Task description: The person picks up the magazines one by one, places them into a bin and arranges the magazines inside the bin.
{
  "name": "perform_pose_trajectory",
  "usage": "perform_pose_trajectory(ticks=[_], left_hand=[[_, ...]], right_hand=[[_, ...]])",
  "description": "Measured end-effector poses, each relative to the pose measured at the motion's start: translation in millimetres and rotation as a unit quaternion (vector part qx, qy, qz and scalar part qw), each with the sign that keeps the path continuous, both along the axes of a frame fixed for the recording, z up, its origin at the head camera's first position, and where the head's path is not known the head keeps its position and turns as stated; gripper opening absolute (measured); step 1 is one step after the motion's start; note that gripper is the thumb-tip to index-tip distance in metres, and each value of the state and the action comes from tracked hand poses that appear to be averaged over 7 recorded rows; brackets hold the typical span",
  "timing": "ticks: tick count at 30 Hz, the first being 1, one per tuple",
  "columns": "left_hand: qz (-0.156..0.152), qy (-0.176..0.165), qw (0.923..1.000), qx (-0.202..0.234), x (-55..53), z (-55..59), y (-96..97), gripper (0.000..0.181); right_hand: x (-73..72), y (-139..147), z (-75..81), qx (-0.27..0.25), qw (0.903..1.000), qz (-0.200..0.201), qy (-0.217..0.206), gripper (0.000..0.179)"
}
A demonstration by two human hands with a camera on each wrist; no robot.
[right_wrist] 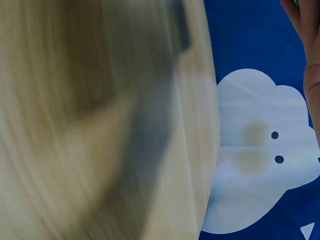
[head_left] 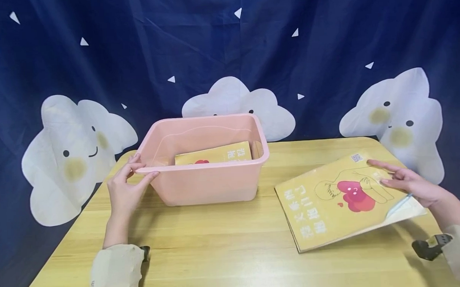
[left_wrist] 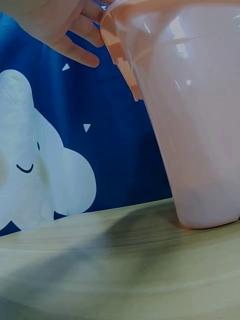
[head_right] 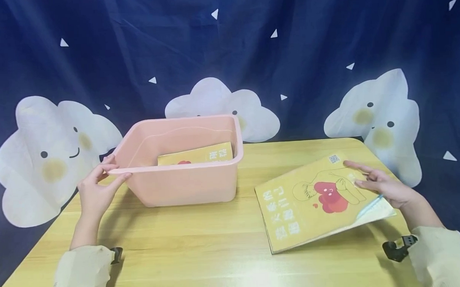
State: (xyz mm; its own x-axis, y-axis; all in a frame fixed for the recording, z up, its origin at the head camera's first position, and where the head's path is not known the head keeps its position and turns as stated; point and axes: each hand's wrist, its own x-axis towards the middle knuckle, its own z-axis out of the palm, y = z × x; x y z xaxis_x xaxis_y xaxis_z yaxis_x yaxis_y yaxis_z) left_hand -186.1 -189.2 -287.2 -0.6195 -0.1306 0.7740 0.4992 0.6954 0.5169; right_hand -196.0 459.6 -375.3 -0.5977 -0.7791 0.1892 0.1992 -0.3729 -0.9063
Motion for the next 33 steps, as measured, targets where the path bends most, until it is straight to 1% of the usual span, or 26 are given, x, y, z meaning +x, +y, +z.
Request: perform_pose_trajectory(ticks=[3, 4, 6, 9, 12, 14, 16, 18, 22, 26, 29, 31, 33], left_hand=[[0.003, 0.000, 1.0000, 0.001, 0.0, 0.5, -0.2, 0.032], [0.004, -0.002, 1.0000, 0.001, 0.0, 0.5, -0.3, 0.031], [0.005, -0.005, 1.0000, 0.000, -0.1, 0.4, -0.6, 0.031], [0.004, -0.011, 0.9999, 0.003, -0.2, 0.3, -1.2, 0.031], [0.003, -0.018, 0.9998, 0.006, -0.6, 0.3, -1.8, 0.030], [0.004, -0.021, 0.9997, 0.008, -0.4, 0.5, -1.8, 0.030], [0.005, -0.025, 0.9996, 0.011, -0.4, 0.6, -1.5, 0.029], [0.005, -0.027, 0.9996, 0.012, -0.2, 0.5, -1.3, 0.029], [0.002, -0.022, 0.9997, 0.009, -1.0, -0.2, -1.0, 0.030], [0.000, -0.017, 0.9998, 0.006, -0.9, 0.0, -0.7, 0.031], [0.000, -0.018, 0.9998, 0.008, -0.6, 0.3, -0.8, 0.030], [0.001, -0.019, 0.9998, 0.009, -0.6, 0.3, -0.8, 0.030], [0.003, -0.018, 0.9998, 0.009, -0.3, 0.3, -0.6, 0.030]], right_hand=[[4.4, 0.7, 4.5, -0.020, 0.9976, -0.065, 0.014, 0.062], [6.0, 0.5, 6.2, -0.022, 0.9951, -0.093, 0.022, 0.061], [9.1, 0.2, 9.9, -0.030, 0.9878, -0.152, 0.018, 0.060], [12.4, 0.6, 17.8, -0.052, 0.9711, -0.233, 0.000, 0.058], [14.5, -0.4, 27.2, -0.061, 0.9502, -0.305, -0.013, 0.054], [14.9, -2.2, 33.2, -0.070, 0.9363, -0.343, -0.022, 0.052], [14.7, -5.0, 38.0, -0.081, 0.9240, -0.372, -0.030, 0.049], [14.1, -8.2, 41.8, -0.101, 0.9148, -0.389, -0.039, 0.047], [12.1, -15.3, 48.6, -0.166, 0.8990, -0.400, -0.063, 0.044], [12.2, -24.4, 56.4, -0.229, 0.8759, -0.411, -0.106, 0.040], [11.9, -32.0, 63.0, -0.276, 0.8592, -0.407, -0.141, 0.038], [11.6, -37.4, 67.1, -0.304, 0.8514, -0.397, -0.157, 0.038], [11.3, -43.0, 70.2, -0.324, 0.8460, -0.387, -0.171, 0.039]])
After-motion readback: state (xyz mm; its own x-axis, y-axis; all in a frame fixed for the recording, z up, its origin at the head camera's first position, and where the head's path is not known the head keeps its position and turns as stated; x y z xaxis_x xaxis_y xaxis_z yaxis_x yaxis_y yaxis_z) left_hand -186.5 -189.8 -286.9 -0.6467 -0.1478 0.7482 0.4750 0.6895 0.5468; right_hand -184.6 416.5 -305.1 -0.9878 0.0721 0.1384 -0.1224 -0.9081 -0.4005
